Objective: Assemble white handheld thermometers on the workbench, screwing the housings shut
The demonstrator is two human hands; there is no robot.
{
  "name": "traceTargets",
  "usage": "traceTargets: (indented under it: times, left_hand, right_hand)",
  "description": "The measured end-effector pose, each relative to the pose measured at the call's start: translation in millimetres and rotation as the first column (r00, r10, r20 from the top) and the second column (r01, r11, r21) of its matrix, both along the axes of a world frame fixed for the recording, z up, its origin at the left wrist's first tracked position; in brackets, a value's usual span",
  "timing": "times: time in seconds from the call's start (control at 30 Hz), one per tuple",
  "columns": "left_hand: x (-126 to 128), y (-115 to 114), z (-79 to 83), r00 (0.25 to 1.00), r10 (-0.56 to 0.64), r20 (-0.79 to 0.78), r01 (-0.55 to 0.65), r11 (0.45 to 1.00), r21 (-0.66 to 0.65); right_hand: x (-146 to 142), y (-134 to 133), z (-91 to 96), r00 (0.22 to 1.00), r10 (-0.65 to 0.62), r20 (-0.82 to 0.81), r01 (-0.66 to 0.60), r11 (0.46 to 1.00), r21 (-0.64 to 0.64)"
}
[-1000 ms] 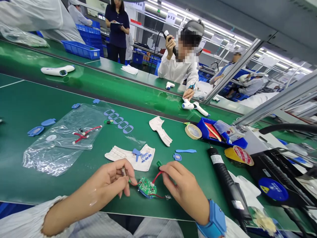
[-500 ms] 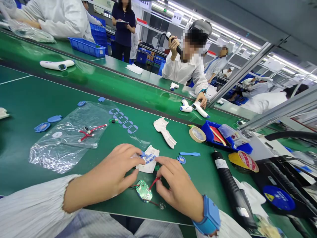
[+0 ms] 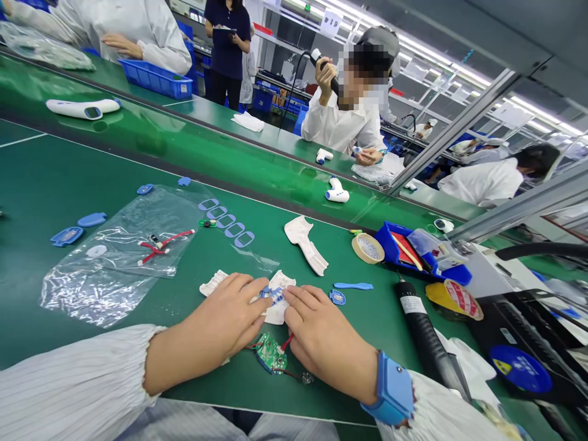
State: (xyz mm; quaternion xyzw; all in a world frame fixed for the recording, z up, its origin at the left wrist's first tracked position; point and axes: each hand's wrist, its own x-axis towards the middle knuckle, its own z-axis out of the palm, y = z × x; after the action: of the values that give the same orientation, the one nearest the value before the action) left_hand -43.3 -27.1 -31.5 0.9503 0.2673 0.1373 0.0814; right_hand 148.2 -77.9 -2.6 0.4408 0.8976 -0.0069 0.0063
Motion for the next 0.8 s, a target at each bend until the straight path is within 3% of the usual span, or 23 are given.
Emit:
traceTargets:
  times: [0.2,0.57,0.8]
  left_hand:
    - [-2.3,-1.6,-5.1,0.996,0.012,0.085,-0.011,1.000,-0.014]
    - [0.7,-2.2,-5.4,1.000,0.004,0.008,-0.004,0.999,0.046]
    - [1.2,-0.8,-5.7,0.999,0.011,0.053,-0.011,1.000,-0.014]
  right_hand:
    - [4.3,0.4,-0.9,0.993,-0.029,-0.112,0.025,0.999,-0.032]
    - [3.9,6.7,0.3,0.985,-0.040,-0.165,0.020,0.992,-0.122]
    - [8.6,8.3,-2.2,0.983,-0.018,-0.184,-0.006,0.992,-0.129]
